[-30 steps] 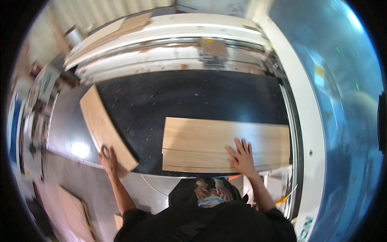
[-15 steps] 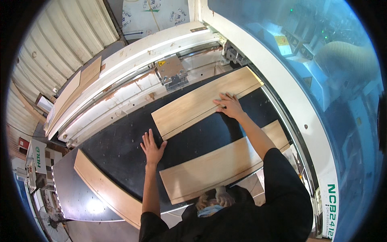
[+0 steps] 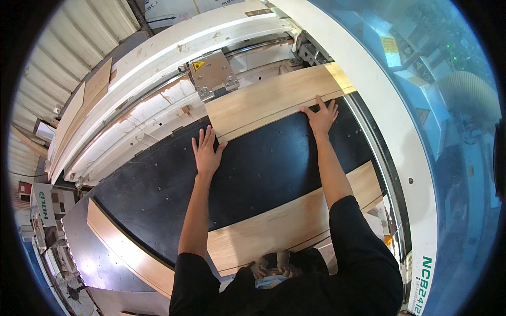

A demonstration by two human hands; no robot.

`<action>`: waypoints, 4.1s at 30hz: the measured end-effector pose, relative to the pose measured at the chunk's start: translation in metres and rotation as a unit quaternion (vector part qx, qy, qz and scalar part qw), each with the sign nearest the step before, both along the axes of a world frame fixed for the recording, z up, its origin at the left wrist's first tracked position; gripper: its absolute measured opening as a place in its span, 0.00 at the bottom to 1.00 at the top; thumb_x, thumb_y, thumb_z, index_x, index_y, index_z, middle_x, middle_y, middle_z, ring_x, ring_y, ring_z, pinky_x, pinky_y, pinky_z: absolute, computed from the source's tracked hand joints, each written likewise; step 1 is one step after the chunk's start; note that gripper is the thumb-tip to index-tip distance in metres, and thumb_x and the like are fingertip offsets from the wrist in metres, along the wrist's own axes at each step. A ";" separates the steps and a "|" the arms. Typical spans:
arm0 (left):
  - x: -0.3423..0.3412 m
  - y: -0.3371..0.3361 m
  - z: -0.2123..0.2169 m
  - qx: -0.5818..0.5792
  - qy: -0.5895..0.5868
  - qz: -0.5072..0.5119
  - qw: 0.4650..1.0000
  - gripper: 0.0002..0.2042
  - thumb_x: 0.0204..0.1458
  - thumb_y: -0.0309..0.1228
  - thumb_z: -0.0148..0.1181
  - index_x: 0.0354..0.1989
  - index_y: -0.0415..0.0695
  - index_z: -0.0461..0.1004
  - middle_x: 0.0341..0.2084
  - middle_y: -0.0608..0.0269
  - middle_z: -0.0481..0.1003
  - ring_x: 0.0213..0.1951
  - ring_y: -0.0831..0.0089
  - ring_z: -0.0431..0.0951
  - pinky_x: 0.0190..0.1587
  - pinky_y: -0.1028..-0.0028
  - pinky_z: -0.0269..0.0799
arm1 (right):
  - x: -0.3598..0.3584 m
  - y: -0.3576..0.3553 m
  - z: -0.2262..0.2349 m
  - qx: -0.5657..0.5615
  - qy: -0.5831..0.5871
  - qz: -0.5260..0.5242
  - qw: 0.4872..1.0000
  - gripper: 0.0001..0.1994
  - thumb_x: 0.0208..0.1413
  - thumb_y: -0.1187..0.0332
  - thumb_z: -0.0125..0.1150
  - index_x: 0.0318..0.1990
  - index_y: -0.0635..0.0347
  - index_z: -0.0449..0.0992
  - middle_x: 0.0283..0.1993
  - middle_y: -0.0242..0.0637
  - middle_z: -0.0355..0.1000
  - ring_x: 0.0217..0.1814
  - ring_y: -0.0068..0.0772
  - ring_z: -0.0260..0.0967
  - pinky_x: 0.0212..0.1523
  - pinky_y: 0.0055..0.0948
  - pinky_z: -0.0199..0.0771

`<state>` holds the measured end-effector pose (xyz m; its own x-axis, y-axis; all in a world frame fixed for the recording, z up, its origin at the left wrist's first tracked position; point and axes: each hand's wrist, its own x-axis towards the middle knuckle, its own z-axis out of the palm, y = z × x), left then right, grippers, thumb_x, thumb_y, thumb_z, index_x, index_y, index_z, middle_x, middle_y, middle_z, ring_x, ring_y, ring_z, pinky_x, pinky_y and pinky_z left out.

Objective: The person places wooden boards into a woodworking machine, uses a yellow hand tool to scrape the surface, and moves the boards into a stack.

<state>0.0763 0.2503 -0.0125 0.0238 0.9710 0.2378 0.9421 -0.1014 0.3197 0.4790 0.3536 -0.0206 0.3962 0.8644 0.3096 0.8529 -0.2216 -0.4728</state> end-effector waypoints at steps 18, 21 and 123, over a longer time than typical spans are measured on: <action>0.009 0.005 -0.005 0.037 -0.100 0.045 0.993 0.32 0.54 0.44 0.70 0.65 0.41 0.73 0.70 0.61 0.67 0.74 0.60 0.59 0.77 0.52 0.45 | 0.012 0.010 -0.004 -0.064 -0.058 0.075 0.993 0.58 0.48 0.23 0.60 0.79 0.50 0.49 0.77 0.77 0.42 0.83 0.72 0.34 0.80 0.60 0.32; 0.012 0.006 -0.009 0.058 -0.088 0.034 0.994 0.32 0.54 0.43 0.70 0.66 0.42 0.73 0.70 0.62 0.67 0.74 0.60 0.60 0.76 0.51 0.45 | 0.022 0.008 -0.005 -0.053 -0.063 0.075 0.994 0.59 0.48 0.23 0.61 0.79 0.53 0.48 0.76 0.78 0.45 0.82 0.73 0.36 0.79 0.61 0.34; 0.138 -0.187 0.016 -0.118 0.001 -0.098 0.988 0.38 0.64 0.66 0.41 0.78 0.58 0.53 0.79 0.43 0.37 0.79 0.40 0.33 0.75 0.37 0.27 | 0.025 -0.465 0.079 -0.364 0.349 0.256 0.825 0.32 0.62 0.36 0.59 0.53 0.60 0.78 0.42 0.43 0.81 0.46 0.41 0.81 0.46 0.39 0.80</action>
